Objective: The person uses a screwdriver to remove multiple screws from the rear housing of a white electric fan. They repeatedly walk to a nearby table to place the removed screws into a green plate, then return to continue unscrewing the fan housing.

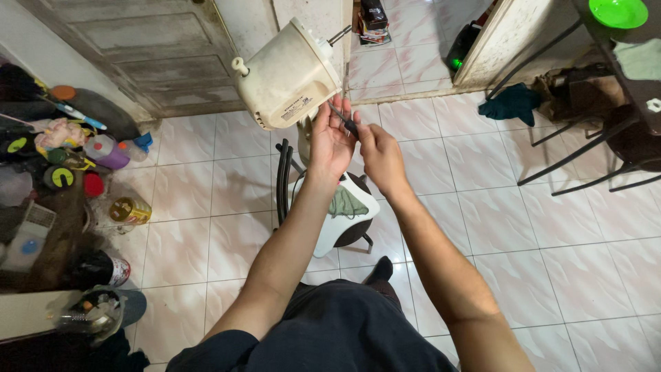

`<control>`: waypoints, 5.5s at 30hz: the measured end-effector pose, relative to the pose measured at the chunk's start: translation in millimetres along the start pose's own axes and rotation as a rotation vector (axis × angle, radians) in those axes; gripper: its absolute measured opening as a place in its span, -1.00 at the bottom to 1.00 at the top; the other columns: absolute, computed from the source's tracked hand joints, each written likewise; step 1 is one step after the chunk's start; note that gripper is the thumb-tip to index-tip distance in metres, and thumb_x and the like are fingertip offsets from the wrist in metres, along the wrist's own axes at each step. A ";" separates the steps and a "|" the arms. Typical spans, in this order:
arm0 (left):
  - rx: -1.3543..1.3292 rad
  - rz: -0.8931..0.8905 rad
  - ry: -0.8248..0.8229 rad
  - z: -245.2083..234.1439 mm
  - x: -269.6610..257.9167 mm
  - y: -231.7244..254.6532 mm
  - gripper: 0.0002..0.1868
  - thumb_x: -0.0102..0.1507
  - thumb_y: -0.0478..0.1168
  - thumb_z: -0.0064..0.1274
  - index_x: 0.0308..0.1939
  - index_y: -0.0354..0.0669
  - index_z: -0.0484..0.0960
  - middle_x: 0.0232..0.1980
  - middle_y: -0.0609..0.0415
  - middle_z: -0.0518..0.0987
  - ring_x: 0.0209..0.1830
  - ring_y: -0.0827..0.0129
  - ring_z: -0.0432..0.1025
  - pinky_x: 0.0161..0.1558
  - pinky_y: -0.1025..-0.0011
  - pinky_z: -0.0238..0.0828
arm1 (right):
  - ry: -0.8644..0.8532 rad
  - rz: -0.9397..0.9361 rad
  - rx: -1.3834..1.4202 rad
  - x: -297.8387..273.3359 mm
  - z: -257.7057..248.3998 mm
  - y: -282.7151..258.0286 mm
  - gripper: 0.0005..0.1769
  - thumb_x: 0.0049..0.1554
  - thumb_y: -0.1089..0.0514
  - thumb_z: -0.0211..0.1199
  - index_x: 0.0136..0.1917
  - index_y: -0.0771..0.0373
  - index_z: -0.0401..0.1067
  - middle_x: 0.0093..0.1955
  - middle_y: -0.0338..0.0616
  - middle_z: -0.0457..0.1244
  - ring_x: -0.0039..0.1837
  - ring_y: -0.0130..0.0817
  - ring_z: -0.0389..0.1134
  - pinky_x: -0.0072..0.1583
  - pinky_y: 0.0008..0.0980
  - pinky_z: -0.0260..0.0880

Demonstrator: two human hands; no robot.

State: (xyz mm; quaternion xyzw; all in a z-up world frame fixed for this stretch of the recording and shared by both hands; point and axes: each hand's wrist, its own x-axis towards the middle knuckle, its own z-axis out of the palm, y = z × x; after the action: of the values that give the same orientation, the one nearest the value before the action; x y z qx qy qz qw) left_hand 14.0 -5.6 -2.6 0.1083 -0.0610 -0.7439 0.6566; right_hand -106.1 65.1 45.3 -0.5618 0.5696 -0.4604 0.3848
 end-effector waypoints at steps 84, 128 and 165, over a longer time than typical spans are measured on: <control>-0.019 0.080 -0.040 -0.5 -1.4 -7.1 -0.68 0.42 -0.07 -0.04 0.09 -0.24 0.50 0.09 0.13 0.55 0.22 0.40 0.45 0.37 0.13 0.33 | 0.204 -0.611 -0.258 -11.8 -8.9 -16.0 -0.77 0.26 0.19 0.26 0.18 0.24 0.40 -0.07 0.23 0.32 -0.07 0.07 0.41 -0.10 -0.20 0.39; 0.315 -0.342 -0.108 16.8 -85.3 -13.4 -0.80 0.39 -0.13 -0.05 0.00 -0.13 0.53 0.04 0.11 0.56 0.20 0.31 0.46 0.16 0.21 0.46 | 0.105 0.083 0.895 -103.1 -11.8 76.2 -0.84 0.33 0.16 0.19 0.10 0.29 0.43 -0.24 -0.32 0.16 -0.29 -0.54 0.14 -0.25 -0.45 0.18; 0.388 -0.512 -0.273 60.7 156.3 -426.7 -0.76 0.43 -0.04 0.03 0.05 -0.07 0.56 0.07 0.16 0.57 0.21 0.35 0.43 0.37 0.15 0.32 | 0.319 0.319 1.410 28.0 -439.0 253.5 -0.69 0.37 -0.10 -0.01 0.03 0.16 0.32 -0.42 -0.30 0.01 -0.45 -0.52 -0.06 -0.43 -0.51 -0.08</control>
State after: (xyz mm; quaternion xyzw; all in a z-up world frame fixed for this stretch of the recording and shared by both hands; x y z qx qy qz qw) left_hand -429.7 -107.9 -55.8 0.1421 -0.2594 -0.8667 0.4016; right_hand -600.1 63.7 -72.0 -0.0181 0.2623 -0.7316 0.6290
